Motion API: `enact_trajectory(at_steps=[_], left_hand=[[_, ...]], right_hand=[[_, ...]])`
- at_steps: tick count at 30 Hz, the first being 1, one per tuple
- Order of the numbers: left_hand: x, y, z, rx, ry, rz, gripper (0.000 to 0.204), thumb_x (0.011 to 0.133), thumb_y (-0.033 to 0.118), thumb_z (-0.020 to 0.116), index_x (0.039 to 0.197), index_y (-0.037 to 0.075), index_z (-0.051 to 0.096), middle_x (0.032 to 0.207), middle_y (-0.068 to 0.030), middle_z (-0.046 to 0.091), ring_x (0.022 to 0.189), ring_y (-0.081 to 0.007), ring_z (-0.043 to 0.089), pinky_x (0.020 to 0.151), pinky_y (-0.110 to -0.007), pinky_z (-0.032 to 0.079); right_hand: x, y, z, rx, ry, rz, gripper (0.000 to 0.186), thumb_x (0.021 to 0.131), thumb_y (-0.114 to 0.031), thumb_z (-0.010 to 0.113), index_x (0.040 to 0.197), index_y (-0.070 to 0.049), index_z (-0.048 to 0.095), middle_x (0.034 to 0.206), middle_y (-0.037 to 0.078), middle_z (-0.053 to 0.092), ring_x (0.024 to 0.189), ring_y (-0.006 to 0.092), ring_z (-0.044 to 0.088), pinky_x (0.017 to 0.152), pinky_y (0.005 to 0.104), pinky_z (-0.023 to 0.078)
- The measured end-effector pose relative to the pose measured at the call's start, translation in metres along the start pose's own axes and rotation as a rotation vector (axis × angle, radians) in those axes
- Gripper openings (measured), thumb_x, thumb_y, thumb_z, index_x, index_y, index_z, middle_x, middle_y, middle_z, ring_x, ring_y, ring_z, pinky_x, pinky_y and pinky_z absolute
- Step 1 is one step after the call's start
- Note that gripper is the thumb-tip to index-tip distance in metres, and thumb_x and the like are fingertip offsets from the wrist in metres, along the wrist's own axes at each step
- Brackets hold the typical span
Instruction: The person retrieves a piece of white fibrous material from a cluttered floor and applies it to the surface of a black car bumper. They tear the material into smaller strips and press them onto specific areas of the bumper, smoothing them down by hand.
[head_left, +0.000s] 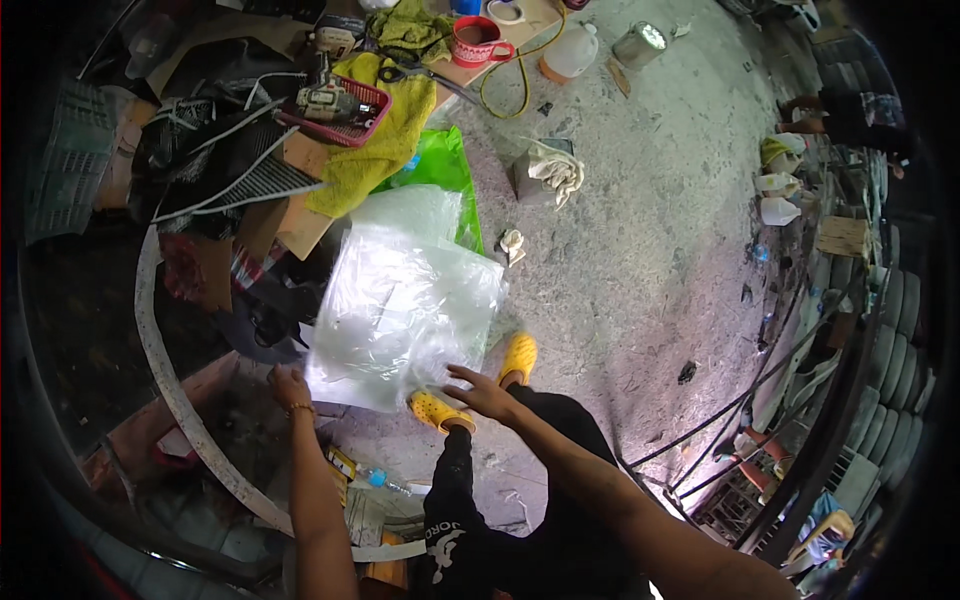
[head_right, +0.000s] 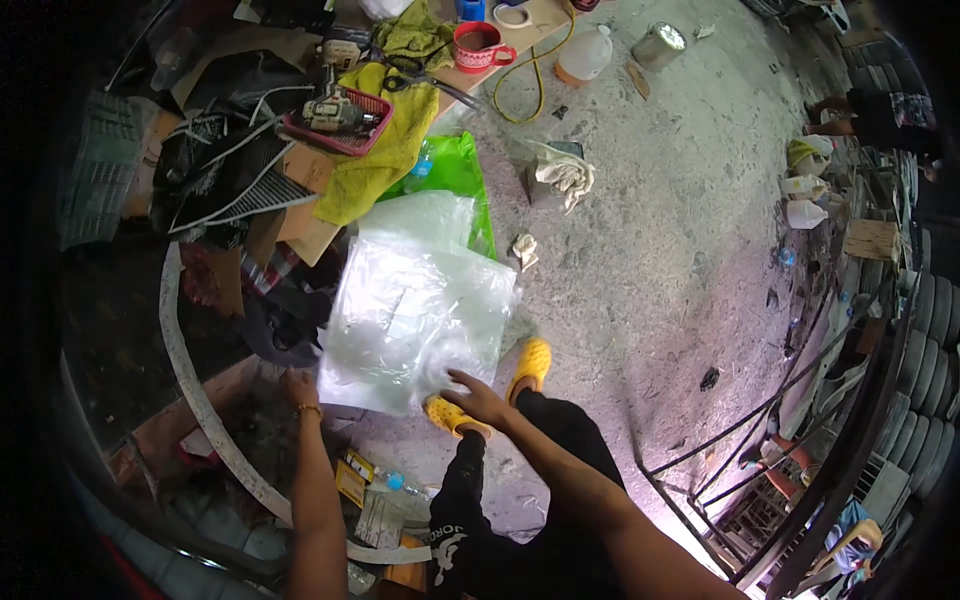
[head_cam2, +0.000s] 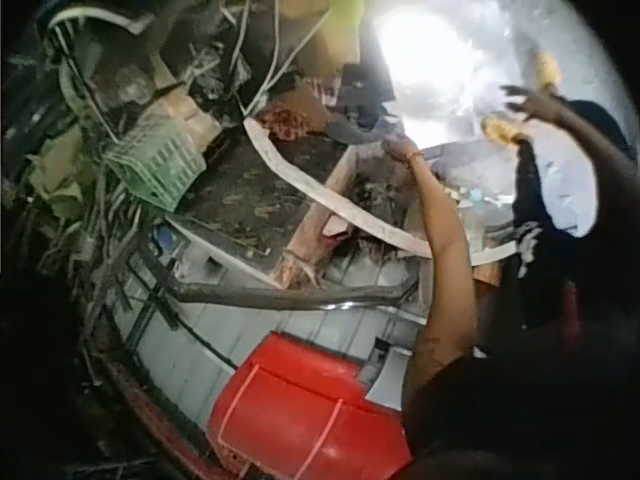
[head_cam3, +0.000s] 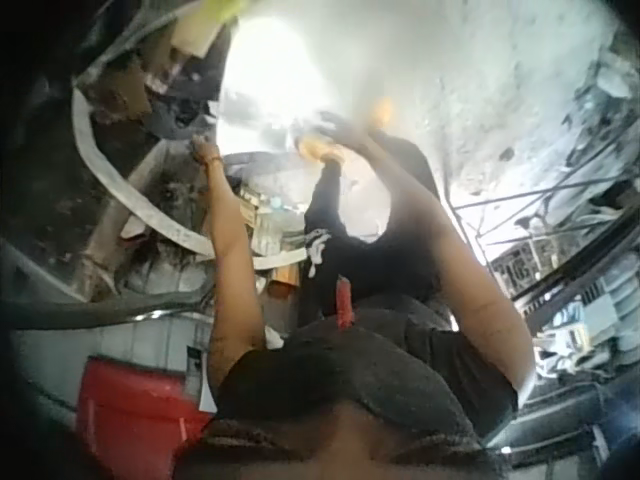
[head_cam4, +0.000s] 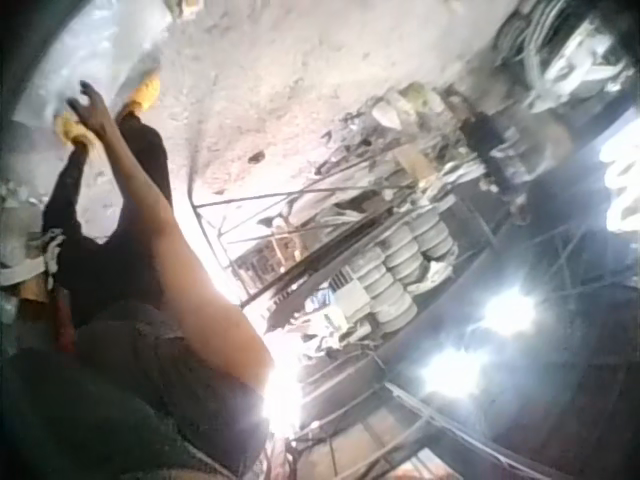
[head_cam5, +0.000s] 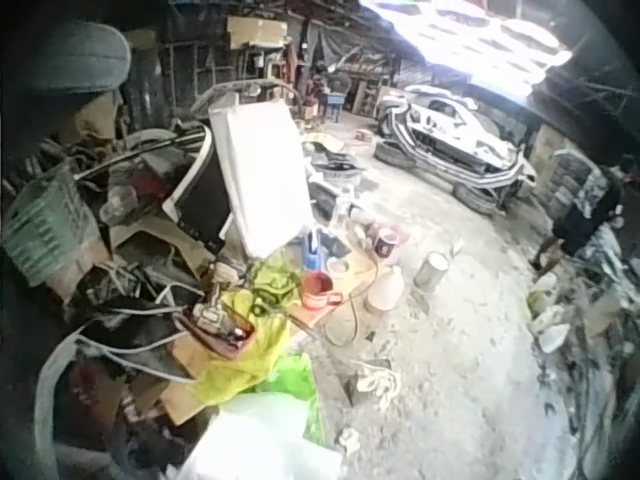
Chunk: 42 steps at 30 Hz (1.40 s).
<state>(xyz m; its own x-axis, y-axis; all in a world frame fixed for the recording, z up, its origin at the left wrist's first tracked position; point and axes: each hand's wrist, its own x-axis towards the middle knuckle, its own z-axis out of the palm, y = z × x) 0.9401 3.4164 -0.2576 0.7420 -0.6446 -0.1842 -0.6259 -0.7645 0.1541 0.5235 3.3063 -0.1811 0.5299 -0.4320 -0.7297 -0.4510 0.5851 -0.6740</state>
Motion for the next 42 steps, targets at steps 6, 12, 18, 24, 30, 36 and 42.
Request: enact_trajectory(at_steps=[6,12,18,24,30,36,42], left_hand=[[-0.043,0.184,0.014,-0.512,-0.217,0.375,0.024,0.090,0.006,0.054,0.112,-0.001,0.060,0.105,-0.0155,0.061,0.097,-0.0287,0.060,0.087,-0.038,0.049],[0.015,0.361,0.185,-0.535,-0.651,0.404,0.035,0.088,0.008,0.059,0.122,0.000,0.057,0.116,-0.0204,0.062,0.102,-0.0321,0.064,0.092,-0.038,0.051],[0.158,0.419,0.347,-0.092,-0.403,0.630,0.056,0.083,-0.008,0.042,0.137,0.002,0.046,0.141,-0.0209,0.048,0.130,-0.0357,0.046,0.110,-0.040,0.038],[0.163,0.520,0.364,0.570,-0.488,0.828,0.032,0.087,0.004,0.055,0.118,0.007,0.062,0.127,-0.0126,0.055,0.125,-0.0318,0.049,0.101,-0.043,0.041],[0.161,0.497,0.271,0.589,-0.677,1.170,0.024,0.081,0.001,0.058,0.103,0.006,0.066,0.111,-0.0165,0.063,0.115,-0.0335,0.055,0.098,-0.044,0.041],[0.122,0.502,0.127,0.409,-0.725,1.078,0.018,0.080,-0.002,0.055,0.096,0.005,0.058,0.087,-0.0166,0.065,0.093,-0.0338,0.062,0.081,-0.045,0.047],[0.080,0.471,0.033,0.007,-0.503,1.038,0.015,0.078,-0.005,0.053,0.090,0.002,0.050,0.085,-0.0206,0.062,0.083,-0.0417,0.059,0.076,-0.048,0.049]], right_hand=[[-0.052,0.045,-0.096,0.147,0.068,0.307,0.063,0.094,-0.038,0.064,0.142,-0.002,0.044,0.134,0.017,0.056,0.109,0.0268,0.064,0.083,0.0376,0.058],[0.023,0.059,-0.154,0.135,0.063,0.237,0.054,0.095,-0.037,0.062,0.137,-0.004,0.051,0.132,0.014,0.059,0.106,0.0255,0.065,0.084,0.0339,0.056],[0.051,0.006,-0.229,0.152,0.075,0.141,0.041,0.095,-0.027,0.063,0.127,-0.002,0.058,0.118,0.017,0.067,0.102,0.0262,0.068,0.082,0.0338,0.056],[0.058,-0.005,-0.276,0.248,0.106,0.282,0.038,0.097,-0.028,0.060,0.128,-0.005,0.058,0.120,0.011,0.067,0.105,0.0203,0.066,0.084,0.0315,0.055],[0.065,0.004,-0.255,0.258,0.058,0.240,0.041,0.096,-0.031,0.061,0.127,-0.004,0.059,0.115,0.013,0.068,0.102,0.0218,0.067,0.085,0.0327,0.053],[0.066,0.031,-0.219,0.350,0.073,0.254,0.040,0.094,-0.033,0.063,0.122,-0.004,0.064,0.107,0.010,0.070,0.088,0.0179,0.064,0.081,0.0310,0.052],[0.057,0.048,-0.190,0.422,0.028,0.286,0.047,0.095,-0.037,0.061,0.127,-0.004,0.060,0.114,0.008,0.066,0.097,0.0166,0.063,0.079,0.0321,0.056]])
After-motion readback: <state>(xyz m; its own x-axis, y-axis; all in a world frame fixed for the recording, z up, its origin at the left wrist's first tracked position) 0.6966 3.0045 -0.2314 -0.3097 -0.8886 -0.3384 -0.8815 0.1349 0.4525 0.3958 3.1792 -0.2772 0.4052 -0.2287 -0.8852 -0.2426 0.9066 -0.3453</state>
